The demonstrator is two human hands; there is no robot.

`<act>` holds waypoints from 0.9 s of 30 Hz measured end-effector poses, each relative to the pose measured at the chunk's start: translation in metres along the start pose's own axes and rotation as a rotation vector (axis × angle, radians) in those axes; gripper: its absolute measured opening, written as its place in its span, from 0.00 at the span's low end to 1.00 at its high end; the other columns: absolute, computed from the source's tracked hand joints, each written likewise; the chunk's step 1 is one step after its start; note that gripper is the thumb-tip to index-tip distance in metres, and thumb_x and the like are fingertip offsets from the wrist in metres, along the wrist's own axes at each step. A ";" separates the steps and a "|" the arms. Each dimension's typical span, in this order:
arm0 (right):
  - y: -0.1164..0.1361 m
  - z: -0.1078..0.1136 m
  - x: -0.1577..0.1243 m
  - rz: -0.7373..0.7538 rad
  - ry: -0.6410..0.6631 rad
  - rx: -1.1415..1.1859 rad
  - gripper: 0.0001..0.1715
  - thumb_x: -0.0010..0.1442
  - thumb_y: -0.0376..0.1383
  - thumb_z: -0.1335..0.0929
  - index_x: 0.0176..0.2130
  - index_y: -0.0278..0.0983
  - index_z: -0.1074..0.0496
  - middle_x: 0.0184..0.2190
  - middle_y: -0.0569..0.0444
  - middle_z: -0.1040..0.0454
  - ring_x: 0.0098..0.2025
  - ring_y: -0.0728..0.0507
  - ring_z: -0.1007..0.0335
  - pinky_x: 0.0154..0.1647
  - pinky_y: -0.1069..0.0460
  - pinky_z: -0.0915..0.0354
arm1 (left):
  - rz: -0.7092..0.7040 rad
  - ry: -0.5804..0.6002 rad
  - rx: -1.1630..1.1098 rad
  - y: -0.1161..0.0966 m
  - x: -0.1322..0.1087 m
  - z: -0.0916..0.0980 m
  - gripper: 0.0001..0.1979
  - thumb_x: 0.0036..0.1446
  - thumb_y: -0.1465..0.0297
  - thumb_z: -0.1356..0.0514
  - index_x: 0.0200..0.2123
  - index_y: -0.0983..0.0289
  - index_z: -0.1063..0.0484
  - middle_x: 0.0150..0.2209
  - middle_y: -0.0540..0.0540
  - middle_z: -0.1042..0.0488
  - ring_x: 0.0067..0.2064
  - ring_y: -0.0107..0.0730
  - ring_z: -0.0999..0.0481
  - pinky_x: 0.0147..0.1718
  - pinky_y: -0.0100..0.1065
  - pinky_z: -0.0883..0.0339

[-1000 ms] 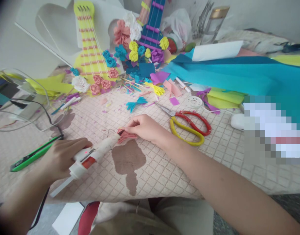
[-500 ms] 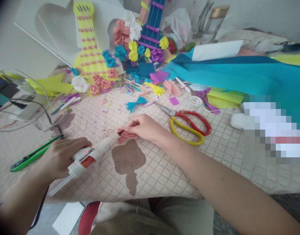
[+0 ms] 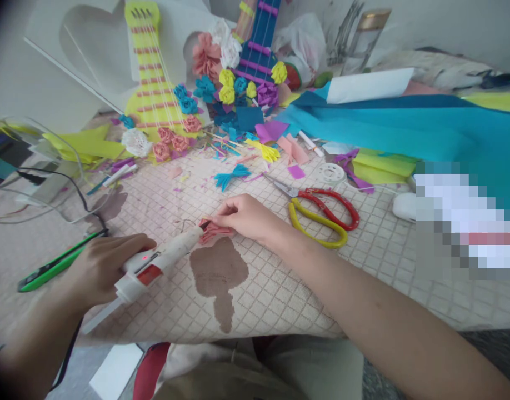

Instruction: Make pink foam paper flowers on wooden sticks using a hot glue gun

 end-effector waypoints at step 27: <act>0.000 0.005 0.000 -0.003 -0.033 -0.076 0.09 0.50 0.39 0.29 0.26 0.34 0.28 0.25 0.54 0.26 0.25 0.52 0.35 0.24 0.57 0.43 | 0.167 -0.043 -0.038 0.005 -0.005 0.002 0.10 0.57 0.65 0.48 0.36 0.65 0.30 0.28 0.55 0.23 0.24 0.30 0.26 0.25 0.29 0.39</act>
Point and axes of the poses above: each hand's wrist, its own x-axis towards the middle knuckle, its own z-axis out of the back of the hand, y = z × x, the point moved 5 cm from there along x, towards the middle knuckle
